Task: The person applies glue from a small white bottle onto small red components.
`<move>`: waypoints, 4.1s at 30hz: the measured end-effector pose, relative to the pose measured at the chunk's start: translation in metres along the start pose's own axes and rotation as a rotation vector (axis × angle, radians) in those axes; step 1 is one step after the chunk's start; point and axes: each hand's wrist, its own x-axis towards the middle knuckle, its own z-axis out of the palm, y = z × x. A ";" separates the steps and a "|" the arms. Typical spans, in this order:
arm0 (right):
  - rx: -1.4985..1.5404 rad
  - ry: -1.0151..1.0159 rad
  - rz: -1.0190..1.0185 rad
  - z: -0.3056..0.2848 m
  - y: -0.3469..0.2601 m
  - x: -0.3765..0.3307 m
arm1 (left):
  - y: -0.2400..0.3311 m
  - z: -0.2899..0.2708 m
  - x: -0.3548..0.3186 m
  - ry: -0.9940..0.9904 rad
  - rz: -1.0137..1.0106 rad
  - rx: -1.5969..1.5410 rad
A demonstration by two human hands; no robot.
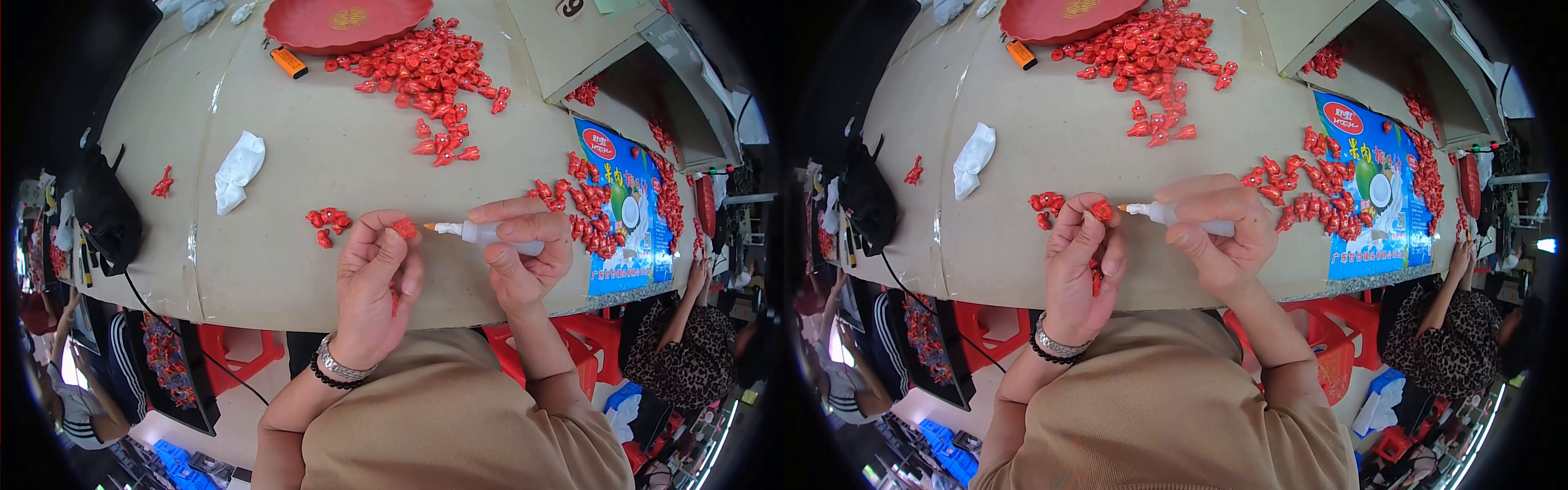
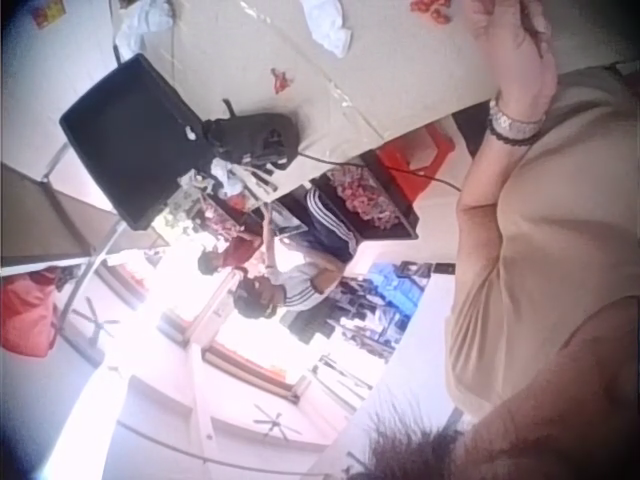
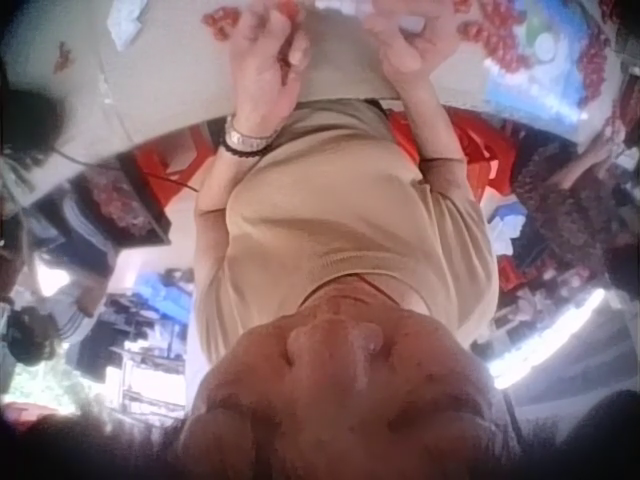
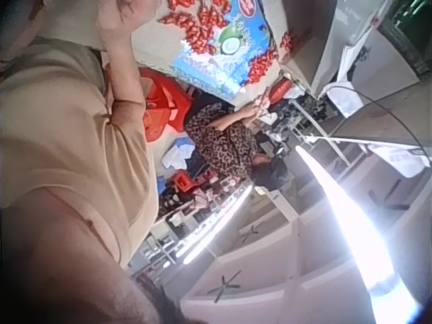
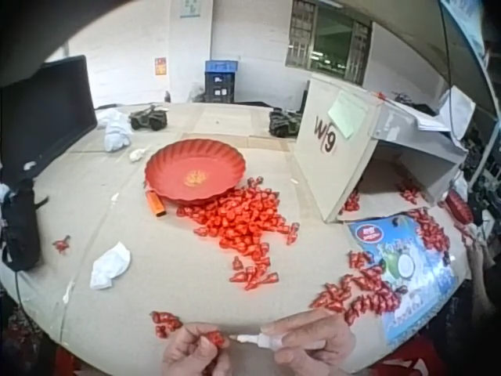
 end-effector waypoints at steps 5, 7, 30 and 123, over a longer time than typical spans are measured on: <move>0.004 -0.004 0.009 0.000 0.000 -0.001 | 0.001 -0.001 0.001 0.003 0.003 0.004; 0.028 0.003 0.020 0.000 0.002 -0.001 | 0.001 -0.002 0.001 -0.006 -0.017 -0.011; 0.216 0.073 0.165 0.003 -0.001 0.001 | 0.004 0.000 0.001 -0.104 -0.191 -0.189; 0.355 0.169 0.320 0.008 0.007 -0.001 | 0.001 -0.003 0.002 -0.139 -0.108 -0.273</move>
